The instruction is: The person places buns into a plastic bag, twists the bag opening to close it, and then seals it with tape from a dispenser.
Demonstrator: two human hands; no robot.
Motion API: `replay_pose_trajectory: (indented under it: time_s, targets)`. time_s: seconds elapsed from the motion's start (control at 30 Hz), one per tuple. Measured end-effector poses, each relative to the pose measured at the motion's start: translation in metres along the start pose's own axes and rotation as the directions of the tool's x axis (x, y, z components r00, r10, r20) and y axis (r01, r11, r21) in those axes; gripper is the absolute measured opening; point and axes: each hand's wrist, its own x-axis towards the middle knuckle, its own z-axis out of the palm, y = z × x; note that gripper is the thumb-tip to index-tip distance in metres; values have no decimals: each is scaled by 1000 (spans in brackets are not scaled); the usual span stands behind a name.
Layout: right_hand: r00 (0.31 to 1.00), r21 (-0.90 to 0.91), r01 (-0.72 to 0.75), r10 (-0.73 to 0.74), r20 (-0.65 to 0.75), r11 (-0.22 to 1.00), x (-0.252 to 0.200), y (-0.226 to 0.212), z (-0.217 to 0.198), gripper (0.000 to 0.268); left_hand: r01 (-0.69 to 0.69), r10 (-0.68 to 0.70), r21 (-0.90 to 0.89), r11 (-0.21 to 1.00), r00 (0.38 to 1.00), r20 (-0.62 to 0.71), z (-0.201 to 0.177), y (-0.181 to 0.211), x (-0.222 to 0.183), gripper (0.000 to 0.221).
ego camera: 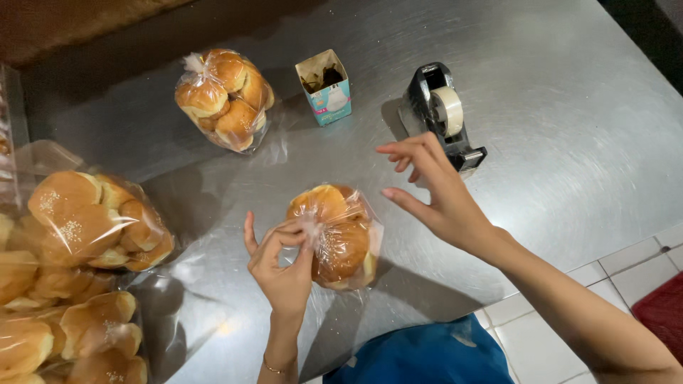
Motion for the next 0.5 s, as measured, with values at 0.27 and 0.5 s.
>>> replay_pose_trajectory:
  time_s: [0.27, 0.5]
  targets:
    - [971, -34, -233, 234, 44, 972, -2, 31, -17, 38, -291, 209, 364, 885, 946, 249, -7, -17, 8, 30]
    - [973, -143, -81, 109, 201, 986, 76, 97, -7, 15, -272, 214, 442, 855, 961, 177, 7, -13, 8, 28]
